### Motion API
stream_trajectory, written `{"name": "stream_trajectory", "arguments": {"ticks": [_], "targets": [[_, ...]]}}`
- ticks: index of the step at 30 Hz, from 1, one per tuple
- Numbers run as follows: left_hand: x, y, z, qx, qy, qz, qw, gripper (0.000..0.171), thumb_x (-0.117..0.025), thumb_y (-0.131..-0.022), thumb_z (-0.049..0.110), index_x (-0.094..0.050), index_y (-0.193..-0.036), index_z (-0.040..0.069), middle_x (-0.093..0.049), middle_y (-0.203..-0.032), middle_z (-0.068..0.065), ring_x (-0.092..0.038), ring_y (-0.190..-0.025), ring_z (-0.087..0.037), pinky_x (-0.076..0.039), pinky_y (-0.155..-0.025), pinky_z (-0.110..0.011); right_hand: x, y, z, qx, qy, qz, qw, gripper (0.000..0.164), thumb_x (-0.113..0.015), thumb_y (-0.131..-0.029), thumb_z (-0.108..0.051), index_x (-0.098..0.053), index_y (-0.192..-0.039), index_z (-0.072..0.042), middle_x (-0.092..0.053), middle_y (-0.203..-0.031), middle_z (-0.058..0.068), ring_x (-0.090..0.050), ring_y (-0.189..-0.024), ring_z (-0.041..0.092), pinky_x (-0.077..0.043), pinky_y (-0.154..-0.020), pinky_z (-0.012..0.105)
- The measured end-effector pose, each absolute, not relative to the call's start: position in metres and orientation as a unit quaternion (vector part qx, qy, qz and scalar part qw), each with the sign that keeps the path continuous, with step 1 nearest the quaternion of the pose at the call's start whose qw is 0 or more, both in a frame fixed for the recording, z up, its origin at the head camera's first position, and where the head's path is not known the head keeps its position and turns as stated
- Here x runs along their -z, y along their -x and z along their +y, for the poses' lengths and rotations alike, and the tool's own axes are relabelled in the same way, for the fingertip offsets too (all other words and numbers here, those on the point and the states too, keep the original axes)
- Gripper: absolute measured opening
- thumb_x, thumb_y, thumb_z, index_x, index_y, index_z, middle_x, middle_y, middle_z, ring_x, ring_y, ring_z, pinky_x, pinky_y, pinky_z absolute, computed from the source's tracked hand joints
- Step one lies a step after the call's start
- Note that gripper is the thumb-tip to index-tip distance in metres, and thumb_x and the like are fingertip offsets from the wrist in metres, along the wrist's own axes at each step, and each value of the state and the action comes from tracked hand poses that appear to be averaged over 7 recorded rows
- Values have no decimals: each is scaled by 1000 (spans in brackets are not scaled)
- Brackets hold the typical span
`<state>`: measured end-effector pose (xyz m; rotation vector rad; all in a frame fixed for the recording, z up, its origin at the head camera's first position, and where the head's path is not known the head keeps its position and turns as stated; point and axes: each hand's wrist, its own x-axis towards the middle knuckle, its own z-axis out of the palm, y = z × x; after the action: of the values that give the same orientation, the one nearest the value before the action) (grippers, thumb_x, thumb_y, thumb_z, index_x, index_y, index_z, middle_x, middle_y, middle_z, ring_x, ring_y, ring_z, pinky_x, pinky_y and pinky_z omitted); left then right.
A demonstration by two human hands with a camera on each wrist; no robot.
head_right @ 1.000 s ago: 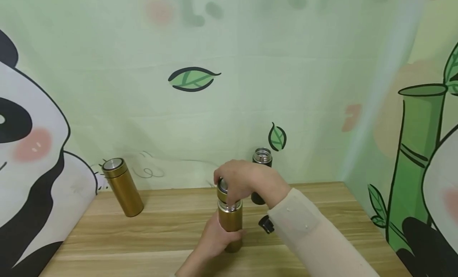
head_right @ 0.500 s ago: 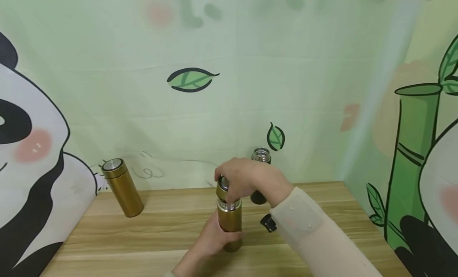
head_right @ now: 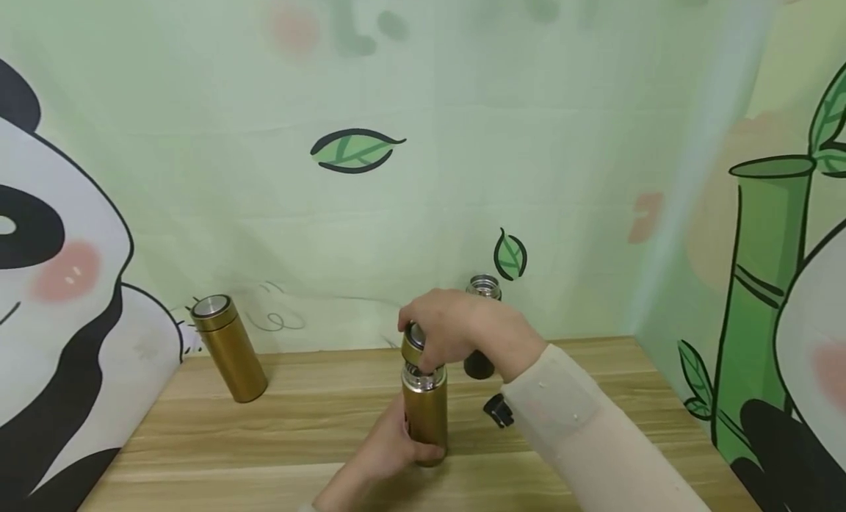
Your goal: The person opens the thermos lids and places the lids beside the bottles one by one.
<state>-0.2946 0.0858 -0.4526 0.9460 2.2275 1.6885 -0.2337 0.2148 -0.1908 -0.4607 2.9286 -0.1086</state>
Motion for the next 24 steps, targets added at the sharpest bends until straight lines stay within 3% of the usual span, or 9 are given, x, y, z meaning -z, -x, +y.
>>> {"name": "stream_trajectory", "arguments": {"ticks": [9,24], "targets": [[457,293,84,-557,-301,768,91,89,-95,-69,13,-47,-143,20,-63,-137,-4,-60,-126,-27,-46,-107,-54,190,233,222,44,168,982,72,50,-83,-85,-23,-63,-131,-18,-70,-109,-4,-65,-96,14,-56,-86,36],[455,289,84,-546,-297,780,71,88,-95,-70,16,-48,-145,20,-64,-138,-5,-60,-130,-30,-47,-109,-56,192,232,235,52,179,981,50,50,-84,-85,-33,-62,-130,-23,-68,-106,-9,-63,-93,10,-55,-85,36]]}}
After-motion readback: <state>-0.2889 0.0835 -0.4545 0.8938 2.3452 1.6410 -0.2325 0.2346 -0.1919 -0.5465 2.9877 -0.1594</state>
